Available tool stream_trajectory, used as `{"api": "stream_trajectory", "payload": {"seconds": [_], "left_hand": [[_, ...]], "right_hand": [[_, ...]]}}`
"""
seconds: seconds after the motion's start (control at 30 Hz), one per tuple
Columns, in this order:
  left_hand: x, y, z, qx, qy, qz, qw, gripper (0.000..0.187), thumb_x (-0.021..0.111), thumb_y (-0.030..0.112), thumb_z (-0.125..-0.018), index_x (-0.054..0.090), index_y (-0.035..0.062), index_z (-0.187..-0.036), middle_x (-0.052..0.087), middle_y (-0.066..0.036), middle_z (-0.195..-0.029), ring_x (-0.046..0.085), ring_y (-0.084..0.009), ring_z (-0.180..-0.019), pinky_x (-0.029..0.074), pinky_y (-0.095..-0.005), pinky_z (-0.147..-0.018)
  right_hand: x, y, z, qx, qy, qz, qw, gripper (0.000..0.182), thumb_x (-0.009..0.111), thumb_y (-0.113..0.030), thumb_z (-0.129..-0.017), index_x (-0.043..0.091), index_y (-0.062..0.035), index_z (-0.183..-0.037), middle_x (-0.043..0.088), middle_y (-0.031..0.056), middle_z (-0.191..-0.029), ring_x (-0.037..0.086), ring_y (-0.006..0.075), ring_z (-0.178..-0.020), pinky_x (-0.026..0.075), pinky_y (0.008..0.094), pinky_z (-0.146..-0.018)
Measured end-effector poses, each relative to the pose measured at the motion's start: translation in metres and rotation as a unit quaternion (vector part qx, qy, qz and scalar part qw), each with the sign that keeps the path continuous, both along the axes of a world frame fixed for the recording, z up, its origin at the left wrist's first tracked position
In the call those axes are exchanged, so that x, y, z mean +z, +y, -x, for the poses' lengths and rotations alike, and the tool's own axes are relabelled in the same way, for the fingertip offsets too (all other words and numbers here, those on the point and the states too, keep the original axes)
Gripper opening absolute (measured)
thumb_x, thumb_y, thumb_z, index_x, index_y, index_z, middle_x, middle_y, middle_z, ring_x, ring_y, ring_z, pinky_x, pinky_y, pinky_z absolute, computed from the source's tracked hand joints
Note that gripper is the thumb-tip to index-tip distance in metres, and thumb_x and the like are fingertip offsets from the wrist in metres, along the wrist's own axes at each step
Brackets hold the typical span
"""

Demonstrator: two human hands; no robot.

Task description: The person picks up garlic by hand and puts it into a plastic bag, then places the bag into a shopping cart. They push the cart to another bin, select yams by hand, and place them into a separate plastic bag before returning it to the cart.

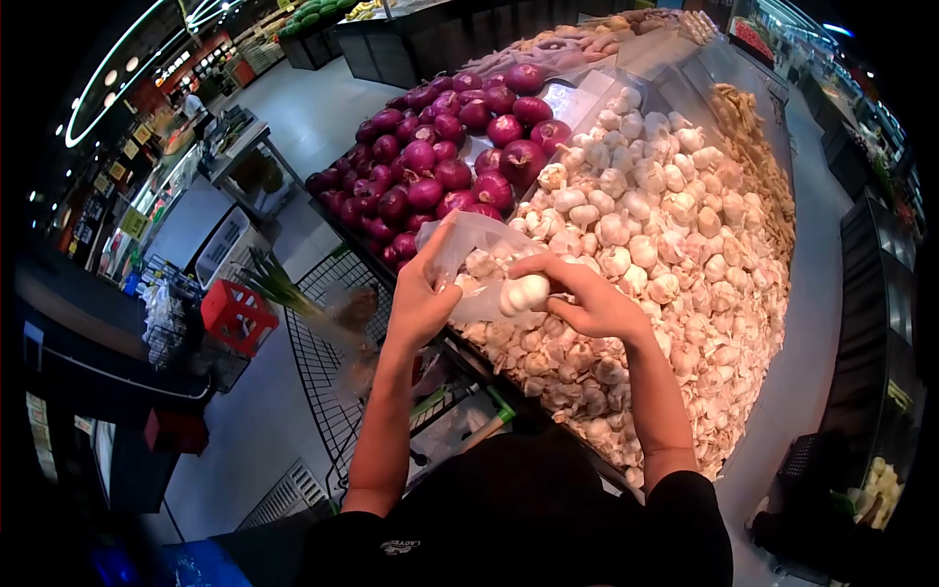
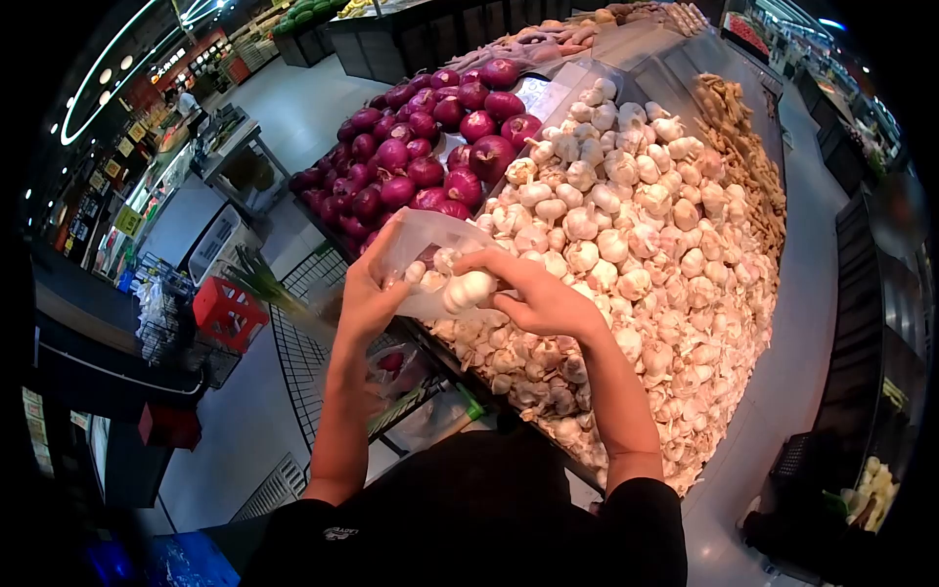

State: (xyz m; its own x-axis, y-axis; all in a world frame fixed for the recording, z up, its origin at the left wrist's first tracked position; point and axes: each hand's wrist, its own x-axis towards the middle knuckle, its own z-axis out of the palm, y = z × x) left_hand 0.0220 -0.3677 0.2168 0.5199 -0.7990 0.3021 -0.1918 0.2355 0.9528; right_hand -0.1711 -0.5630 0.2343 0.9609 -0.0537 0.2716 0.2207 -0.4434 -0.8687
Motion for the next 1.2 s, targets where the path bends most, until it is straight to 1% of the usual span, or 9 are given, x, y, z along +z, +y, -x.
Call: {"api": "stream_trajectory", "payload": {"seconds": [0.17,0.33,0.43,0.47,0.63,0.77,0.97,1.1,1.2], "left_hand": [[0.0,0.005,0.002,0.024,-0.012,-0.015,1.0,0.083,0.057,-0.007,-0.079,0.038,-0.0077,-0.16,0.042,-0.014,-0.165,0.044,-0.0229,-0.148,0.032,-0.0364,-0.123],[-0.009,-0.001,-0.004,0.045,-0.025,-0.023,0.998,0.086,0.055,-0.006,-0.074,0.038,-0.0087,-0.159,0.042,-0.017,-0.165,0.043,-0.0241,-0.149,0.031,-0.0368,-0.124],[-0.015,-0.008,-0.011,0.031,-0.008,0.016,0.999,0.088,0.056,-0.006,-0.073,0.036,-0.0095,-0.159,0.041,-0.018,-0.165,0.041,-0.0254,-0.151,0.029,-0.0373,-0.125],[-0.02,-0.009,-0.015,0.024,-0.003,0.026,0.999,0.089,0.056,-0.007,-0.073,0.036,-0.0096,-0.16,0.04,-0.018,-0.166,0.04,-0.0257,-0.152,0.028,-0.0375,-0.125],[-0.021,-0.013,-0.018,0.003,0.017,0.037,0.999,0.091,0.057,-0.008,-0.072,0.034,-0.0095,-0.16,0.04,-0.017,-0.165,0.039,-0.026,-0.153,0.027,-0.0376,-0.126],[-0.022,-0.018,-0.02,0.013,0.0,0.033,0.999,0.091,0.055,-0.009,-0.071,0.035,-0.0096,-0.16,0.041,-0.017,-0.165,0.039,-0.0251,-0.153,0.027,-0.0373,-0.126],[-0.016,-0.021,-0.016,0.001,0.01,0.042,0.999,0.09,0.052,-0.012,-0.074,0.033,-0.0084,-0.161,0.048,-0.016,-0.159,0.049,-0.0223,-0.142,0.037,-0.0319,-0.117],[-0.024,-0.022,-0.017,0.004,-0.005,0.024,1.0,0.089,0.051,-0.011,-0.074,0.034,-0.006,-0.162,0.057,-0.013,-0.149,0.059,-0.0159,-0.126,0.047,-0.0244,-0.101],[-0.028,-0.027,-0.012,0.009,-0.004,0.009,1.0,0.09,0.051,-0.01,-0.073,0.036,-0.0041,-0.162,0.059,-0.012,-0.146,0.059,-0.0134,-0.122,0.046,-0.0216,-0.096]], "right_hand": [[-0.068,0.011,-0.088,-0.073,0.044,0.145,0.986,0.054,0.064,0.002,-0.085,0.061,-0.009,-0.138,0.066,0.0191,-0.136,0.062,0.0415,-0.124,0.052,0.0463,-0.102],[-0.101,0.033,-0.151,-0.138,0.157,0.314,0.926,0.041,0.061,-0.006,-0.09,0.068,-0.0101,-0.13,0.068,0.0178,-0.128,0.063,0.0402,-0.122,0.051,0.0483,-0.101],[-0.129,0.038,-0.16,-0.248,-0.146,0.259,0.922,0.042,0.057,-0.005,-0.091,0.068,-0.0094,-0.131,0.066,0.0188,-0.134,0.063,0.0387,-0.123,0.05,0.0483,-0.104],[-0.147,0.038,-0.174,-0.249,-0.125,0.168,0.945,0.045,0.056,-0.003,-0.09,0.066,-0.007,-0.134,0.062,0.0178,-0.141,0.06,0.0365,-0.128,0.047,0.0473,-0.109],[-0.152,0.036,-0.174,-0.318,-0.167,0.286,0.889,0.048,0.063,-0.008,-0.089,0.064,-0.0007,-0.137,0.065,0.0233,-0.133,0.058,0.0402,-0.131,0.048,0.0453,-0.109],[-0.137,0.036,-0.17,-0.207,0.175,0.267,0.925,0.049,0.058,-0.009,-0.094,0.061,-0.006,-0.143,0.05,0.0192,-0.155,0.053,0.0384,-0.136,0.044,0.045,-0.113],[-0.037,0.017,-0.07,-0.058,0.131,0.118,0.983,0.026,0.071,-0.009,-0.091,0.074,-0.0004,-0.116,0.076,0.0198,-0.113,0.07,0.0359,-0.112,0.054,0.0435,-0.096],[-0.025,-0.019,-0.026,-0.341,0.001,0.023,0.94,0.023,0.072,-0.015,-0.092,0.073,-0.0009,-0.11,0.074,0.0206,-0.101,0.071,0.0334,-0.096,0.054,0.0459,-0.085],[-0.072,-0.061,-0.02,-0.577,-0.045,0.226,0.784,0.035,0.078,-0.02,-0.088,0.069,0.0008,-0.114,0.069,0.0195,-0.11,0.061,0.0376,-0.111,0.051,0.0471,-0.094]]}}
